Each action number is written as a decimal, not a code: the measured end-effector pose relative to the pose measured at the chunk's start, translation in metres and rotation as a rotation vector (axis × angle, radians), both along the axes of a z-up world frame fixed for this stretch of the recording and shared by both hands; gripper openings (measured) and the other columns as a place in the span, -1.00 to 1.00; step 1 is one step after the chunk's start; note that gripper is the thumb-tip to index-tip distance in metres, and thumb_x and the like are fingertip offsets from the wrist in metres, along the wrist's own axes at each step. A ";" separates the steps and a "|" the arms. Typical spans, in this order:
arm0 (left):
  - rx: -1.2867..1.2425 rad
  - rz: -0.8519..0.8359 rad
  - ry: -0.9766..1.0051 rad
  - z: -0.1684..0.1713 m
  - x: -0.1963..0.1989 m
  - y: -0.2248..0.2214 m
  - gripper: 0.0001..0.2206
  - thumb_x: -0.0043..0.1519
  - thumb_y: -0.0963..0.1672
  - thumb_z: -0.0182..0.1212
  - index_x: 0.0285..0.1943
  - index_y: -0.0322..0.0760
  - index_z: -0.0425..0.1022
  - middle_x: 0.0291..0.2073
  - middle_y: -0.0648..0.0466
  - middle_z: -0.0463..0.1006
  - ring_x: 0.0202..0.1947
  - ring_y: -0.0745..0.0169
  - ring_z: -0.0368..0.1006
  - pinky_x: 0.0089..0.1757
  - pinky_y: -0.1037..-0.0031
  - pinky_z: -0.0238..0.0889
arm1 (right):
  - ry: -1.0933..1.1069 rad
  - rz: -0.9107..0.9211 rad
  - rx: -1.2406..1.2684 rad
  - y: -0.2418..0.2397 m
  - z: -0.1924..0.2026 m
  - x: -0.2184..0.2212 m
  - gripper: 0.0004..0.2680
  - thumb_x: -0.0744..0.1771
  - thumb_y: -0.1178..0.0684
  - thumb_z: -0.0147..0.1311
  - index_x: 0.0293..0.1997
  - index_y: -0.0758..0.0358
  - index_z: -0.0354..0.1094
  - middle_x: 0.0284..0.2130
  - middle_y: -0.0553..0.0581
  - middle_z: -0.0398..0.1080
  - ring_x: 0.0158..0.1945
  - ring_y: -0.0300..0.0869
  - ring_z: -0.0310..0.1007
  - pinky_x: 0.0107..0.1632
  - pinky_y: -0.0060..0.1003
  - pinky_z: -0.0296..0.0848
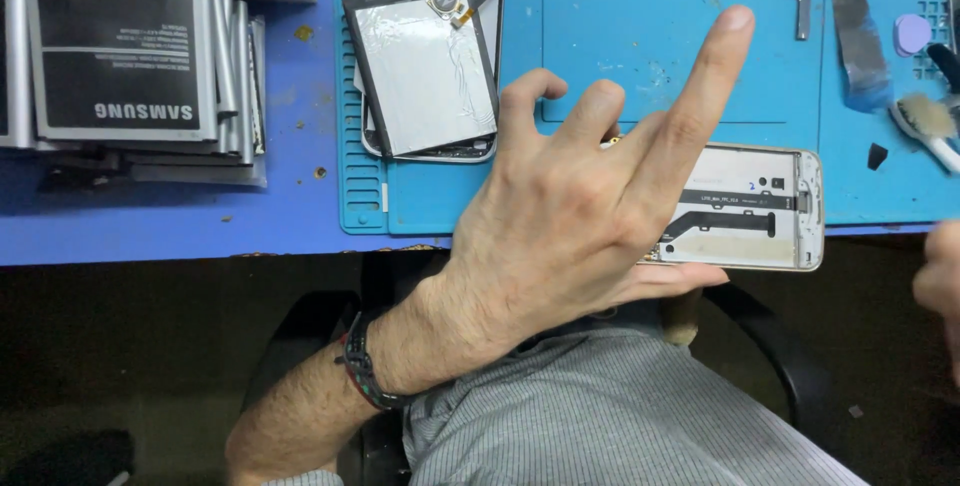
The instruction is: Repairing a smartphone by manipulating internal components, peeling adhesive strips with tweezers, and preparing to install a battery.
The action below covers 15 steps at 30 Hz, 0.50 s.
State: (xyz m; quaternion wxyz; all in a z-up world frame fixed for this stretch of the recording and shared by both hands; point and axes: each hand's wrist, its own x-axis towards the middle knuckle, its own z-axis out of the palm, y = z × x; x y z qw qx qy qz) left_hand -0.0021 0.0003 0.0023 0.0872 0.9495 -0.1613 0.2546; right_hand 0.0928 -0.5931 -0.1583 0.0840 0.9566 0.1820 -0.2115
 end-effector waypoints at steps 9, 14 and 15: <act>0.016 -0.025 0.030 -0.001 0.002 -0.002 0.46 0.05 0.68 0.56 0.67 -0.37 0.10 0.17 0.43 0.67 -0.14 0.18 0.30 0.08 0.14 0.25 | -0.024 0.491 0.167 0.146 0.070 -0.060 -0.83 0.26 -0.06 -0.07 -0.61 -0.11 0.19 -0.79 -0.14 0.32 -0.74 -0.11 0.34 -0.55 -0.13 0.35; -0.014 -0.044 0.037 -0.003 0.004 -0.005 0.35 0.26 0.67 0.29 0.71 -0.38 0.06 -0.14 0.40 0.62 -0.17 0.17 0.29 0.14 0.09 0.29 | -0.248 0.158 -0.022 0.080 0.018 -0.065 -0.75 0.28 -0.05 -0.07 -0.71 -0.09 0.33 -0.72 -0.07 0.41 -0.60 -0.14 0.38 -0.41 -0.17 0.23; 0.037 -0.042 0.055 0.001 0.005 -0.005 0.33 0.25 0.66 0.32 0.66 -0.42 0.13 0.22 0.30 0.46 -0.20 0.22 0.32 0.13 0.10 0.29 | -0.237 0.091 -0.154 0.060 0.005 -0.067 -0.74 0.31 -0.11 -0.07 -0.66 -0.09 0.35 -0.67 -0.09 0.44 -0.54 -0.22 0.44 -0.33 -0.25 0.30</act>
